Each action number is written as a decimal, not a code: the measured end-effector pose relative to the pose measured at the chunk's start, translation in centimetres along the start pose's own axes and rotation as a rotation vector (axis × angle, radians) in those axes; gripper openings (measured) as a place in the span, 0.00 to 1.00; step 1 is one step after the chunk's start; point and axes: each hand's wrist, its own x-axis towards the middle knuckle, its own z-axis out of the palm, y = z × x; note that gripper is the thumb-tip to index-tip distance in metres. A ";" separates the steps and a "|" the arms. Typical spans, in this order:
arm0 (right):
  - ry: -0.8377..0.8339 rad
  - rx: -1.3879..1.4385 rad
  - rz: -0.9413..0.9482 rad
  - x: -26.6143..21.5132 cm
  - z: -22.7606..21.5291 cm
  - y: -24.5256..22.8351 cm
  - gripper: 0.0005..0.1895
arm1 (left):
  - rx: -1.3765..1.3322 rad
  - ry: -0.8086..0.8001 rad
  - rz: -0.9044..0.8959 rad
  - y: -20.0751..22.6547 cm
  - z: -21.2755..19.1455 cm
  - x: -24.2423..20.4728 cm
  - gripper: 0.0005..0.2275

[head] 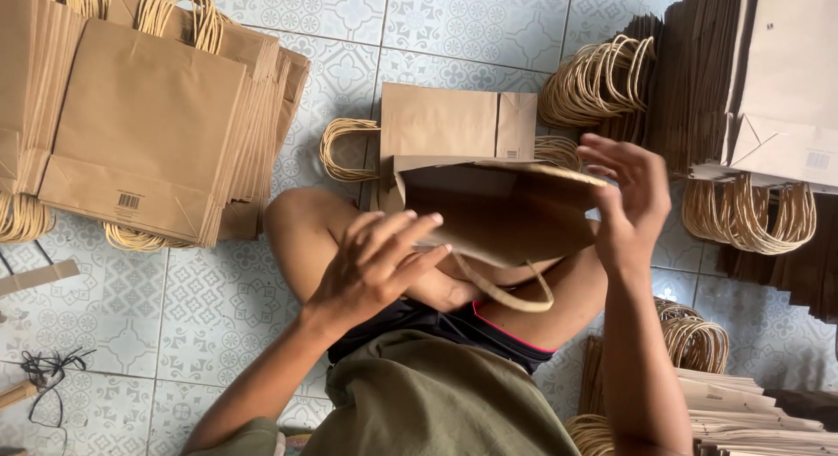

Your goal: A person sitting on the floor is picking up flat brown paper bags, opening them to expand them, and then stacking them neatly.

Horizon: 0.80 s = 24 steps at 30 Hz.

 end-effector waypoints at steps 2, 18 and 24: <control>0.033 0.073 -0.023 -1.4 -1.0 2.8 0.32 | -0.068 0.082 -0.087 -0.6 -0.4 0.7 0.18; 0.073 0.243 0.084 -6.6 0.7 7.0 0.20 | -0.609 0.253 -0.515 -2.5 2.0 3.3 0.15; 0.298 -0.412 0.369 -8.6 0.3 10.0 0.23 | -0.534 0.397 -0.454 -2.9 2.7 3.1 0.08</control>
